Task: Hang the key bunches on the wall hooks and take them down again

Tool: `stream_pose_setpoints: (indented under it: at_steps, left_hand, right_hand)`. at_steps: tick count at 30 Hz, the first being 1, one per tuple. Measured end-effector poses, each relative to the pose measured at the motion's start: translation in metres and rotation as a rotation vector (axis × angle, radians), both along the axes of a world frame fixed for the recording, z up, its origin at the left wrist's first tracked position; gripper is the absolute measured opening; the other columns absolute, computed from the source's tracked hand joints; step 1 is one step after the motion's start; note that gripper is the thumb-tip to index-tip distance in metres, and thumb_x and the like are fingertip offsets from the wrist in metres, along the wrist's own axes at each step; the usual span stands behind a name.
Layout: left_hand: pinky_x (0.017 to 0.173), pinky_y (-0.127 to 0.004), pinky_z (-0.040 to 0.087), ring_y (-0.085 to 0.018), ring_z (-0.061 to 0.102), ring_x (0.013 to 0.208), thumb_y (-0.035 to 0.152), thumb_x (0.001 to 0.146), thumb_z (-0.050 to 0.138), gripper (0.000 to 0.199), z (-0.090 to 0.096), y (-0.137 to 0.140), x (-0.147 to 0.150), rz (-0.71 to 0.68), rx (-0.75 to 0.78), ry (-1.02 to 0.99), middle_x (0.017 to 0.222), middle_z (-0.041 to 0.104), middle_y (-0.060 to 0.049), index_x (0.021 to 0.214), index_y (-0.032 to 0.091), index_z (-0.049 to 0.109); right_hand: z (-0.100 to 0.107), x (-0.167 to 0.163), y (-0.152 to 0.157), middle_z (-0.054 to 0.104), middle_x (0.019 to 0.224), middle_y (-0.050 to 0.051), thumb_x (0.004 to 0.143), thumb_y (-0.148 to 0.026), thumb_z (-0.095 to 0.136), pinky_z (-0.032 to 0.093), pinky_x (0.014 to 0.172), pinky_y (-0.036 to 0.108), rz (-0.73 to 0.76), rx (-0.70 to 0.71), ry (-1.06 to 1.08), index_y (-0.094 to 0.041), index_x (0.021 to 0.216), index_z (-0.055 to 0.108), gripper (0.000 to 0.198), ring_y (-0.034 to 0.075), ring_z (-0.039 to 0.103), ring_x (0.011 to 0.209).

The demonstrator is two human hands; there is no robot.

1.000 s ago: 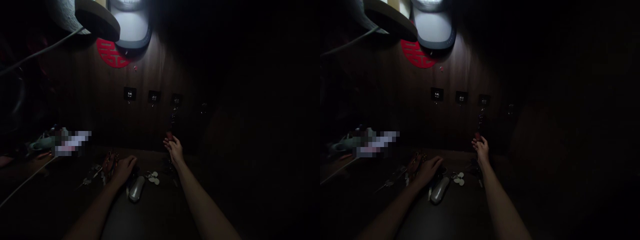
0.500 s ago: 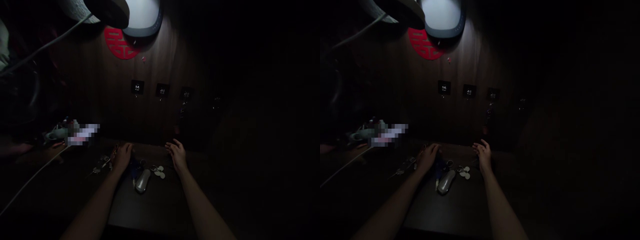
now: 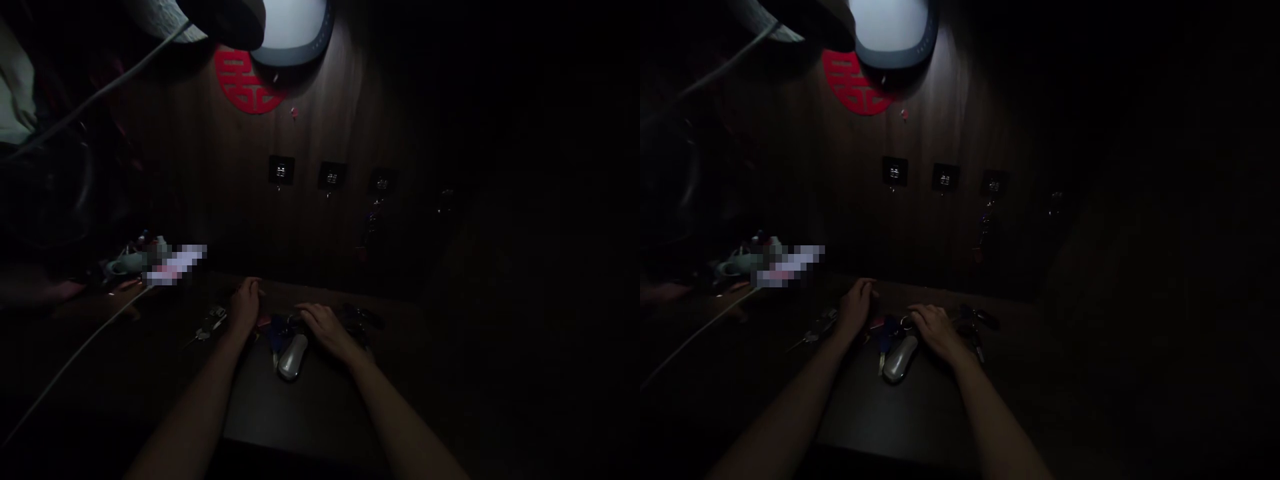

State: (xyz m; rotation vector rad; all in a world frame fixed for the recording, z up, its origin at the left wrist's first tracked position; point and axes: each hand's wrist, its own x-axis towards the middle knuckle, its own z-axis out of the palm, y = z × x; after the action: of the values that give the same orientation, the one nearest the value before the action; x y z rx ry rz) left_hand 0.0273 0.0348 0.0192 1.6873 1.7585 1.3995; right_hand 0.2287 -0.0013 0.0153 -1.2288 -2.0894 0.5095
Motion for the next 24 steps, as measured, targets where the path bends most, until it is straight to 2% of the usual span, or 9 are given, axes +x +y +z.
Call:
stream_pose_setpoints:
  at_steps: [3, 7, 11, 15, 24]
  left_hand:
    - [0.077, -0.028, 0.042, -0.018, 0.062, 0.083, 0.027, 0.088, 0.030, 0.032, -0.002, -0.002, 0.001, -0.023, -0.014, 0.115, 0.080, 0.069, -0.002, 0.102, 0.021, 0.058]
    - [0.086, -0.032, 0.038, -0.021, 0.059, 0.094, 0.030, 0.086, 0.040, 0.027, -0.007, -0.005, 0.005, -0.064, -0.035, 0.401, 0.091, 0.070, -0.003, 0.100, 0.026, 0.063]
    - [0.096, -0.037, 0.030, -0.022, 0.058, 0.097, 0.029, 0.085, 0.044, 0.026, -0.011, -0.006, 0.007, -0.277, 0.014, 0.612, 0.100, 0.069, -0.004, 0.093, 0.025, 0.067]
    - [0.096, -0.036, 0.030, -0.022, 0.059, 0.097, 0.032, 0.084, 0.046, 0.026, -0.014, -0.005, 0.007, -0.364, 0.019, 0.640, 0.101, 0.069, -0.005, 0.093, 0.024, 0.068]
    - [0.092, -0.033, 0.034, -0.023, 0.058, 0.094, 0.040, 0.077, 0.054, 0.023, -0.014, -0.007, 0.010, -0.360, -0.037, 0.575, 0.096, 0.069, -0.004, 0.084, 0.025, 0.070]
  right_hand:
    - [0.000, 0.003, 0.001, 0.063, 0.110, 0.004, 0.092, -0.037, 0.032, 0.032, 0.096, 0.038, -0.025, 0.014, -0.077, -0.027, 0.115, 0.056, 0.034, 0.018, 0.053, 0.106]
    - [-0.003, 0.007, 0.005, 0.063, 0.111, 0.004, 0.093, -0.038, 0.031, 0.033, 0.095, 0.039, -0.069, 0.028, -0.120, -0.028, 0.118, 0.054, 0.036, 0.018, 0.053, 0.107]
    - [-0.005, 0.009, 0.006, 0.061, 0.114, 0.005, 0.092, -0.036, 0.032, 0.032, 0.096, 0.039, -0.114, 0.043, -0.123, -0.028, 0.120, 0.053, 0.036, 0.018, 0.051, 0.109]
    - [-0.004, 0.011, 0.006, 0.060, 0.116, 0.006, 0.092, -0.035, 0.032, 0.032, 0.097, 0.039, -0.162, 0.029, -0.117, -0.026, 0.121, 0.053, 0.037, 0.019, 0.050, 0.111]
    - [-0.009, 0.012, 0.009, 0.061, 0.116, 0.004, 0.091, -0.035, 0.033, 0.032, 0.096, 0.040, -0.197, 0.053, -0.088, -0.027, 0.118, 0.055, 0.035, 0.019, 0.050, 0.111]
